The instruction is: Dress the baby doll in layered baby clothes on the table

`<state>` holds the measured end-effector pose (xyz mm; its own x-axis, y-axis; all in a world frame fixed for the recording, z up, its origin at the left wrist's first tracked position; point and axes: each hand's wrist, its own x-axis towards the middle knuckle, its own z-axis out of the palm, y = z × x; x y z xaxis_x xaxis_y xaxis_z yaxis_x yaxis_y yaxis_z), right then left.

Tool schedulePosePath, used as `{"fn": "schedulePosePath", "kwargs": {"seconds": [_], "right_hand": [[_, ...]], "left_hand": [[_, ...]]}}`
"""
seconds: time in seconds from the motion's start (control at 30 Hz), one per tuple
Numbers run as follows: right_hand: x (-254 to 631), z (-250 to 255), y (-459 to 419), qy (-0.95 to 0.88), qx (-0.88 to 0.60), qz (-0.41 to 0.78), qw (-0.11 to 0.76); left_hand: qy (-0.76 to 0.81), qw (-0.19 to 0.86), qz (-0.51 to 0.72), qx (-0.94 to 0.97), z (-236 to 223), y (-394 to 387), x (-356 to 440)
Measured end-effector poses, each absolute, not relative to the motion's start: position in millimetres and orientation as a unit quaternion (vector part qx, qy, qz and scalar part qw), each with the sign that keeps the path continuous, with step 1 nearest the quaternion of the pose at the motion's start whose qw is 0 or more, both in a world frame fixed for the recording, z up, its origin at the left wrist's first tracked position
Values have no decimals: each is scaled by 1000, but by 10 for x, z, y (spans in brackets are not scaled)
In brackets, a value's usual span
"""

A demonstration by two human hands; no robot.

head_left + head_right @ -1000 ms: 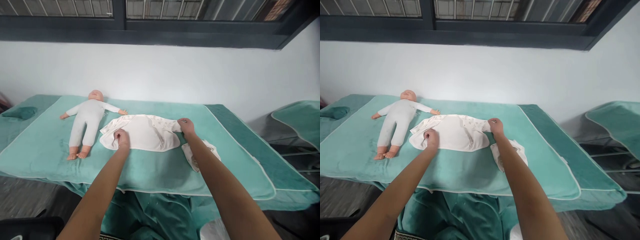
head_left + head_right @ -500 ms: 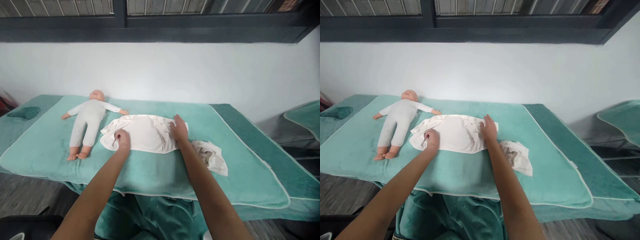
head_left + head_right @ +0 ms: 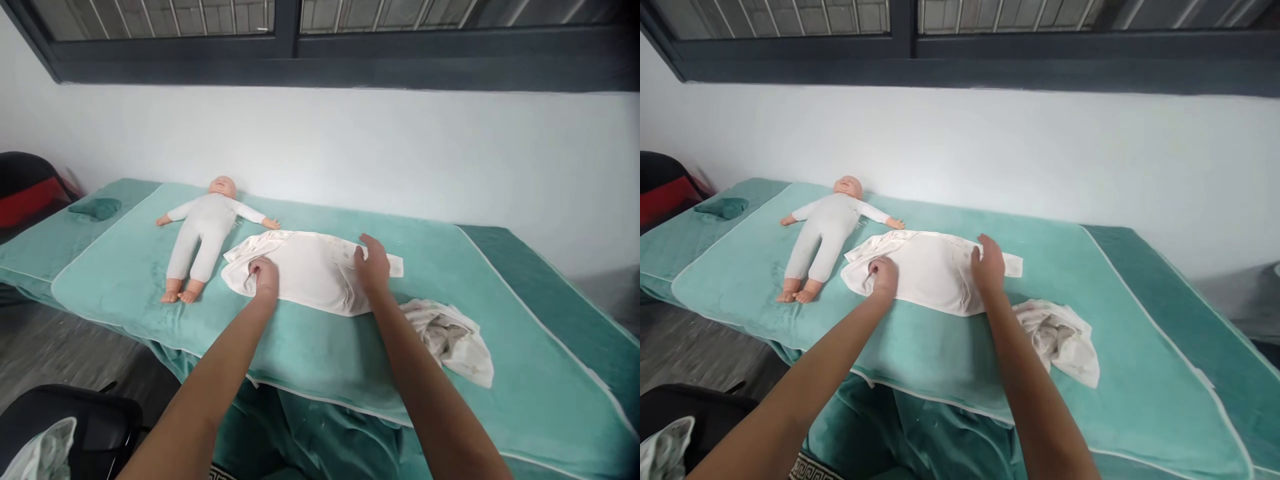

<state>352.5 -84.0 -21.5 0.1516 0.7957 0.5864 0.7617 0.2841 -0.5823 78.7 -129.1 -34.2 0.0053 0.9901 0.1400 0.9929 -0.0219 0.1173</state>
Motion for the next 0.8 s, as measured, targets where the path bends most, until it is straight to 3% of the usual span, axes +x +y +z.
{"fn": "schedulePosePath", "kwargs": {"seconds": [0.07, 0.17, 0.3, 0.53, 0.8], "right_hand": [[3088, -155, -872, -680, -544, 63, 488], [2354, -131, -821, -680, -507, 260, 462], [1752, -209, -647, -632, -518, 338, 467], [1918, -304, -529, -523, -445, 501, 527], [2012, -291, -462, -447, -420, 556, 561]], "left_hand": [[-715, 12, -97, -692, -336, -1300, 796], [-730, 19, -103, -676, -315, -1313, 817], [-745, 28, -99, -660, -273, -1312, 858], [-718, 39, -101, -687, -195, -1416, 613], [-750, 167, -348, -537, -300, -1692, 327]]}}
